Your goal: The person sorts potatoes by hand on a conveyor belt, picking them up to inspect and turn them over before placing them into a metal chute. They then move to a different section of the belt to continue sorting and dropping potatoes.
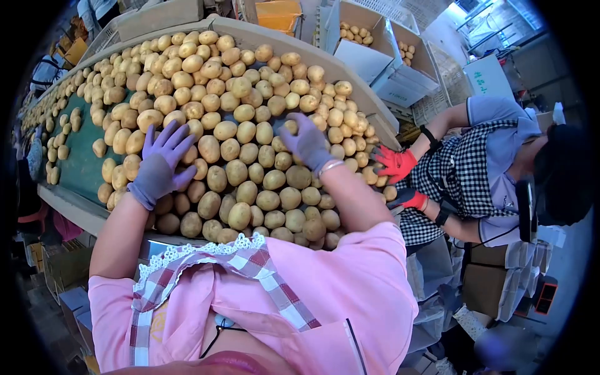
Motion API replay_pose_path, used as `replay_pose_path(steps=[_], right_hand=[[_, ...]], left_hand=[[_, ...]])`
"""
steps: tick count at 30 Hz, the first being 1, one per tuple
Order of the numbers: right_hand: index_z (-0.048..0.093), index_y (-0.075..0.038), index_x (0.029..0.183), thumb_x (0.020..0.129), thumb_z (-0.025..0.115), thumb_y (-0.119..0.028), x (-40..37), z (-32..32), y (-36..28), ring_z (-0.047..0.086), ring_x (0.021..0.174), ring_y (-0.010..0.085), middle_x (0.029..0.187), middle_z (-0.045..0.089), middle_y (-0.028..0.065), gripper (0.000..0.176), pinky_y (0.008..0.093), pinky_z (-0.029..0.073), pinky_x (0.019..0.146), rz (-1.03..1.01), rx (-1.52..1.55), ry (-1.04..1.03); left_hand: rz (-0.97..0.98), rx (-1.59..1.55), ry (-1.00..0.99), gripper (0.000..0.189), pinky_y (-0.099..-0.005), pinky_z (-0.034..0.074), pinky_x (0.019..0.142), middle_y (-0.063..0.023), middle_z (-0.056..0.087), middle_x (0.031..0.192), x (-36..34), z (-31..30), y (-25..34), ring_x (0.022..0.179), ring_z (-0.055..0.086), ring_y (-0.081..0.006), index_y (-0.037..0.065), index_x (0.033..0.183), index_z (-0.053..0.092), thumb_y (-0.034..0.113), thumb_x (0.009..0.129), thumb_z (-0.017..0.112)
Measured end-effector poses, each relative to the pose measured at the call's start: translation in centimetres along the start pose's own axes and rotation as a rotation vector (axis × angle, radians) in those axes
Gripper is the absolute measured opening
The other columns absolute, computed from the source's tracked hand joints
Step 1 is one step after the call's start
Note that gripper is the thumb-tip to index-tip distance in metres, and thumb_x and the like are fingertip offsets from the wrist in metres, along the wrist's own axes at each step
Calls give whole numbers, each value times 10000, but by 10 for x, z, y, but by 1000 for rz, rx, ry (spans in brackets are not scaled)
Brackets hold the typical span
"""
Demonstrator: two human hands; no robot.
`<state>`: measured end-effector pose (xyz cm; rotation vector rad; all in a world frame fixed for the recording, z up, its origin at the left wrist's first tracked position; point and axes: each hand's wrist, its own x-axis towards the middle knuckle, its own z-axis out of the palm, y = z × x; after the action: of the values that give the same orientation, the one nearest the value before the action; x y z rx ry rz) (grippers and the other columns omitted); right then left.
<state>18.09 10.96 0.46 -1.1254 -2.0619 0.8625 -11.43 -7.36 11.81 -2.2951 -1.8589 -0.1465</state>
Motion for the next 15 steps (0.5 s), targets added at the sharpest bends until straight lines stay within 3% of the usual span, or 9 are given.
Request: replay_pose_path(steps=[1, 4, 5, 6, 9, 10, 11, 14, 15], right_hand=[[625, -3, 1193, 824, 740, -310, -12, -3, -30, 688, 941, 333, 1085, 681, 210, 493, 375, 563, 808, -316, 8, 108], [648, -104, 1203, 750, 773, -205, -36, -48, -134, 678, 927, 253, 1153, 644, 138, 481, 383, 567, 774, -1038, -257, -46], [653, -120, 1176, 763, 755, -198, -29, -56, -152, 664, 929, 224, 1094, 642, 113, 432, 365, 559, 733, -1361, -314, 127], [654, -120, 1152, 768, 751, -181, -18, -80, -172, 653, 903, 215, 1061, 637, 106, 401, 350, 544, 694, -1357, -367, 188], [644, -111, 1078, 823, 690, -172, 92, -169, -155, 601, 870, 244, 963, 614, 125, 266, 395, 492, 712, -978, -888, 633], [645, -113, 1144, 813, 703, -230, 137, -197, -119, 611, 975, 298, 1044, 637, 150, 355, 435, 495, 838, -707, -897, 719], [629, -88, 1224, 780, 737, -290, 157, -203, -88, 618, 1048, 355, 1167, 642, 171, 500, 452, 497, 912, -393, -1119, 1042], [600, -51, 1286, 755, 758, -324, 157, -142, -56, 614, 1098, 396, 1256, 619, 208, 618, 462, 484, 969, -447, -787, 723], [578, -22, 1300, 771, 754, -318, 140, -100, -55, 624, 1071, 418, 1268, 615, 220, 631, 471, 485, 961, -695, -733, 575]], left_hand=[[-6, -8, 10, 610, -633, 221, 1139, -88, 538, 1396, 0, 1, 0, 1370, 421, -313, 134, 1331, 581, 383, 787, 700], [1, 0, -10, 619, -643, 198, 1145, -100, 520, 1416, -2, 4, -1, 1393, 394, -313, 128, 1334, 576, 377, 783, 706], [1, -3, -17, 620, -646, 183, 1152, -104, 515, 1418, -3, 4, 0, 1401, 383, -316, 124, 1329, 578, 366, 774, 710], [12, -7, -31, 619, -646, 180, 1154, -104, 513, 1420, -2, 3, 2, 1402, 381, -314, 124, 1326, 579, 362, 770, 710], [15, -15, -49, 612, -642, 170, 1162, -99, 505, 1429, -7, -2, 1, 1405, 381, -298, 120, 1313, 583, 350, 760, 709], [-1, -27, -39, 607, -638, 167, 1166, -92, 506, 1431, -7, -1, -1, 1405, 386, -281, 118, 1306, 585, 351, 758, 704], [3, -32, -54, 609, -637, 169, 1167, -89, 509, 1429, -7, -1, -3, 1404, 389, -275, 117, 1305, 585, 353, 757, 703], [20, -21, -22, 626, -631, 166, 1171, -75, 526, 1418, -9, 4, -10, 1403, 395, -249, 116, 1315, 578, 369, 755, 700], [9, -24, -35, 628, -630, 162, 1174, -73, 528, 1416, -9, 2, -9, 1404, 395, -245, 116, 1316, 578, 371, 755, 699]])
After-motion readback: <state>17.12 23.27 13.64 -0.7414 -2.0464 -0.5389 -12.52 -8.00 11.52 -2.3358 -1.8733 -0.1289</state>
